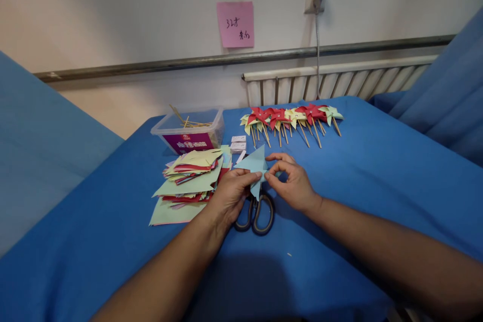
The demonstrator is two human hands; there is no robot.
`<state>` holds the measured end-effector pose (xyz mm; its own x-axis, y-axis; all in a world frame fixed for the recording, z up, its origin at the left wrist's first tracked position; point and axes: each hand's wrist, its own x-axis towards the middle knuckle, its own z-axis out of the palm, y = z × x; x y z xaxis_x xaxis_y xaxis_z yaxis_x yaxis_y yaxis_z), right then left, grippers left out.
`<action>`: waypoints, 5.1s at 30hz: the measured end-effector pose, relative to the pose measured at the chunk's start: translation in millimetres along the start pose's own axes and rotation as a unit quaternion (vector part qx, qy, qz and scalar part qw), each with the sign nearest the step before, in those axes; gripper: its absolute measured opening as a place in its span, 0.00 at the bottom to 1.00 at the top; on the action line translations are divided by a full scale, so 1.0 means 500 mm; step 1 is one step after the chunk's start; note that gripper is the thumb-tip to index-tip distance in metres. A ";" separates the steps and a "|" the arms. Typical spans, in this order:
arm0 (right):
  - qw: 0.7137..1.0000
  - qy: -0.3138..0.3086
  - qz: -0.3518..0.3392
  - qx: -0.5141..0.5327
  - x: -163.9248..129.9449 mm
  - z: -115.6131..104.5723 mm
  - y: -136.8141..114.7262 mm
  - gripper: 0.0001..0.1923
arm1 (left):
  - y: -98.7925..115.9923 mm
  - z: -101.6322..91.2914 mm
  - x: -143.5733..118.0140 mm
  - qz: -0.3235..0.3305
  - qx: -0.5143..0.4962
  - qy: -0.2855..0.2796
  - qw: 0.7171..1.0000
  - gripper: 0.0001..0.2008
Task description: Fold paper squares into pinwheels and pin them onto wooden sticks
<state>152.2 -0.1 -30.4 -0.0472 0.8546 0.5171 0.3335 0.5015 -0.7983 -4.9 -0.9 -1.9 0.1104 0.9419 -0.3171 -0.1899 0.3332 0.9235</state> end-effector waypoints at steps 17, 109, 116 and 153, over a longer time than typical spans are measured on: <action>0.978 0.032 0.122 0.167 0.006 0.003 0.005 0.16 | 0.011 0.002 -0.006 -0.005 -0.002 -0.005 1.000 0.10; 1.000 0.020 -0.012 -0.020 -0.008 -0.001 -0.010 0.06 | 0.013 0.001 -0.009 -0.029 -0.083 -0.026 0.996 0.07; 0.999 0.028 -0.003 -0.037 -0.007 0.001 -0.010 0.07 | 0.012 0.001 -0.008 -0.039 -0.080 -0.017 0.996 0.08; 1.000 0.018 -0.004 -0.016 -0.008 0.001 -0.004 0.07 | 0.010 -0.001 -0.004 -0.019 -0.013 -0.027 0.999 0.08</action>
<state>151.5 -4.5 -31.0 -0.0166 0.8453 0.5340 0.3625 0.5028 -0.7847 -6.4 -1.1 3.1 0.1704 0.9252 -0.3392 -0.2091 0.3703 0.9051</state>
